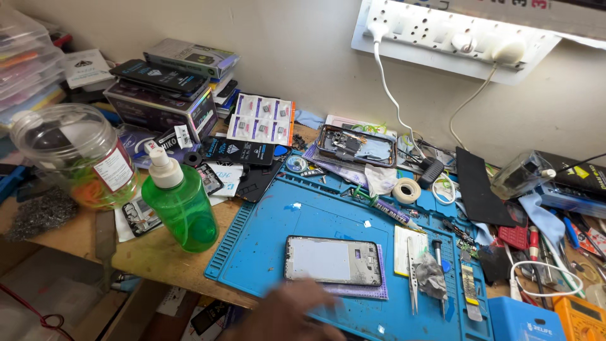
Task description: The person uses tweezers and a cloth to clean and scrape residue from the edges of a disassembled smartphone on a blue work mat. They repeatedly wipe the device and use the tweezers to remove small debris from the frame and screen area.
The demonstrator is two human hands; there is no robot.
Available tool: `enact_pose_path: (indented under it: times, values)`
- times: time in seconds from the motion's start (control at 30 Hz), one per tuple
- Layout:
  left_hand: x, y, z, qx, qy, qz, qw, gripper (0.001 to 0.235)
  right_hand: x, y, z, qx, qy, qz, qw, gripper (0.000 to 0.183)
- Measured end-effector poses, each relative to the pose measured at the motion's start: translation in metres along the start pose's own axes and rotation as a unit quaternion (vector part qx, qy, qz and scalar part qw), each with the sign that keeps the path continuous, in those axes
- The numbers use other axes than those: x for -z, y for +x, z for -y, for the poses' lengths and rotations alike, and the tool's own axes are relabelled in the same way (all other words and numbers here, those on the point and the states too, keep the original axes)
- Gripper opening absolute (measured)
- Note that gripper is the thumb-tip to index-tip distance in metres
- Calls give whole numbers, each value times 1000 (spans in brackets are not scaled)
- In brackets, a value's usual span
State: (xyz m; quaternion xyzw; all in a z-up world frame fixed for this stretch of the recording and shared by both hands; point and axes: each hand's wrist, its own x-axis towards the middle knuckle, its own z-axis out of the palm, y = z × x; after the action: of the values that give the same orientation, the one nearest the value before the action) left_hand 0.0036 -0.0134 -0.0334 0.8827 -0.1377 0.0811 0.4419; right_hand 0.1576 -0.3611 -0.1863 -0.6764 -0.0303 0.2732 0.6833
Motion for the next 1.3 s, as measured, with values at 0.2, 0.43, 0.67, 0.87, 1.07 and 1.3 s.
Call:
enact_pose_path:
  times: [0.2, 0.43, 0.67, 0.87, 1.07, 1.3]
  values:
    - [96, 17, -32, 60, 141, -59, 986, 117, -25, -23, 39, 68, -74, -62, 993, 32]
    - [61, 12, -33, 86, 106, -74, 988, 125, -143, -53, 125, 307, -168, -130, 928, 23]
    - [63, 11, -28, 110, 54, -89, 989, 131, -221, -49, 188, 291, -282, -105, 908, 22]
    - [65, 13, -26, 129, 35, -78, 988, 135, -235, -47, 189, 311, -280, -112, 901, 20]
    - [65, 15, -23, 131, 27, -77, 988, 135, -232, -44, 183, 323, -297, -103, 893, 19]
    - [66, 17, -18, 137, 15, -69, 988, 141, -230, -40, 181, 327, -311, -92, 888, 20]
